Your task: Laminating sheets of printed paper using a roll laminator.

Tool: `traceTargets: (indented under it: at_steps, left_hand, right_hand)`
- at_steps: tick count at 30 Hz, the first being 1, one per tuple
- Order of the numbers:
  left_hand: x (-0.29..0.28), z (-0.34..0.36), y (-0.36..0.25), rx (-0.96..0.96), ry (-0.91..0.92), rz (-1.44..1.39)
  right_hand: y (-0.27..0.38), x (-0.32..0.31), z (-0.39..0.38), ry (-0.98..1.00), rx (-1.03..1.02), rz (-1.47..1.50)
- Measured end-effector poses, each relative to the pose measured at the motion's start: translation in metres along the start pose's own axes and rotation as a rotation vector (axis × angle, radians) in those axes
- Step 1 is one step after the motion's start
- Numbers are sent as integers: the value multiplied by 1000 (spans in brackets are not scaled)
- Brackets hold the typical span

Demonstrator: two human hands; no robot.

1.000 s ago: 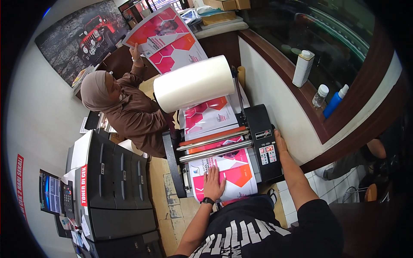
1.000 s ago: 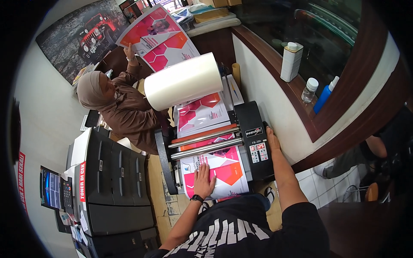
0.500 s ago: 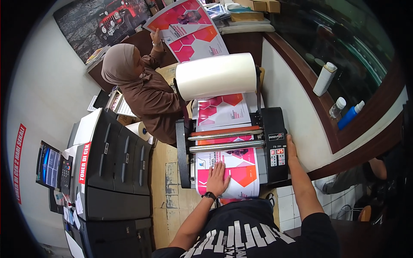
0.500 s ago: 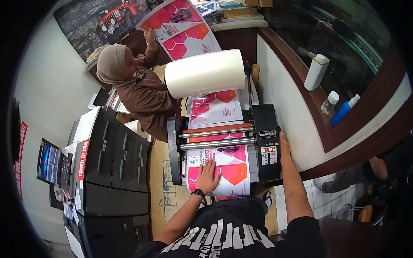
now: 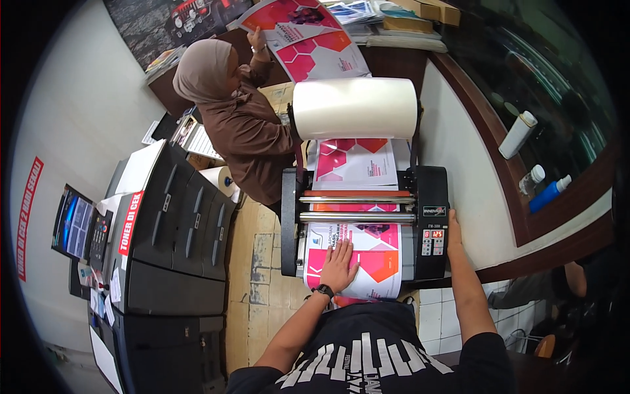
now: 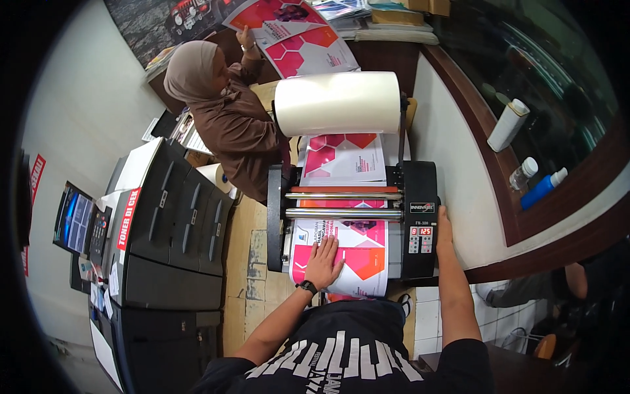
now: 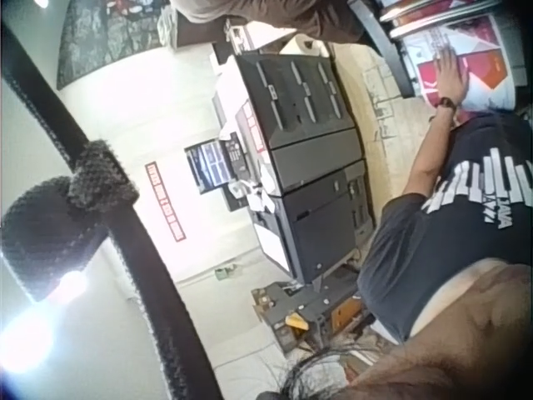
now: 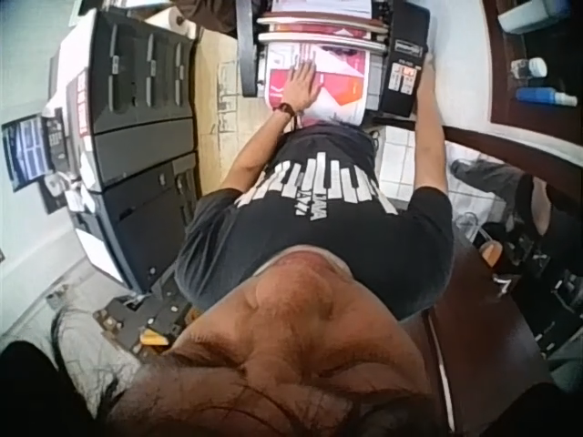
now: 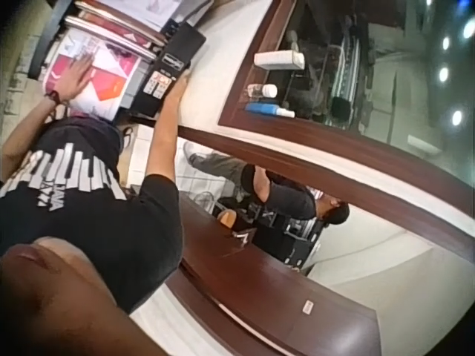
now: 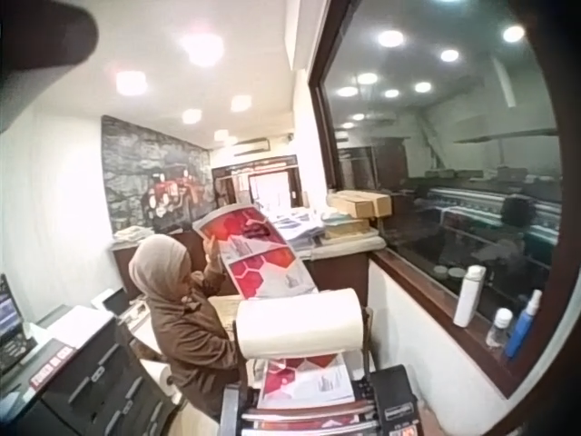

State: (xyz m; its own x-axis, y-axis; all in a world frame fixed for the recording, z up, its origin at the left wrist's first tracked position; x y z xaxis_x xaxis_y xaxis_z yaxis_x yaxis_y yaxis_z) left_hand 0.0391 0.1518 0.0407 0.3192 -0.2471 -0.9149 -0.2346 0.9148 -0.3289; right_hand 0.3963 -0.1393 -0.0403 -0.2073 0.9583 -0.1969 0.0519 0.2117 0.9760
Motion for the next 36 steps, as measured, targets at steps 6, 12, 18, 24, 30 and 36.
traceTargets:
  at_steps: [6, 12, 18, 24, 30, 36]
  left_hand:
    - [3, 5, -12, 43, 10, -26]
    - [5, 3, -2, 0, 72, -12]
    - [-4, 4, -4, 23, 29, 58]
    - [3, 13, -10, 34, 31, 22]
    - [1, 8, 2, 1, 39, 24]
    - [5, 39, -32, 104, 16, -110]
  right_hand:
    - [-53, -32, 19, -63, 258, 141]
    - [28, -5, -11, -23, 160, -80]
    - [80, 16, 16, 24, -401, -937]
    - [76, 1, 12, 53, -539, -940]
    - [53, 24, 22, 334, -253, -1031]
    - [-91, -128, 113, -97, -750, -243]
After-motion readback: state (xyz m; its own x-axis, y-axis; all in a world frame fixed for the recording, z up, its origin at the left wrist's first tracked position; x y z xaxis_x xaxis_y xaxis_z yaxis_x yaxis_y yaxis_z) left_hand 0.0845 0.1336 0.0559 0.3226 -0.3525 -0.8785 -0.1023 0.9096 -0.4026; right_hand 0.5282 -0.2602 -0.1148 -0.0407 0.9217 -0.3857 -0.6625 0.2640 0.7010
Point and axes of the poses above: each hand's wrist, its own z-axis towards the middle knuckle, its own x-axis out of the palm, y = z × x, the point moved 8 cm from there along z, towards the middle knuckle, and after that the axes turned 6 degrees about -y, right-handed, at the moved point
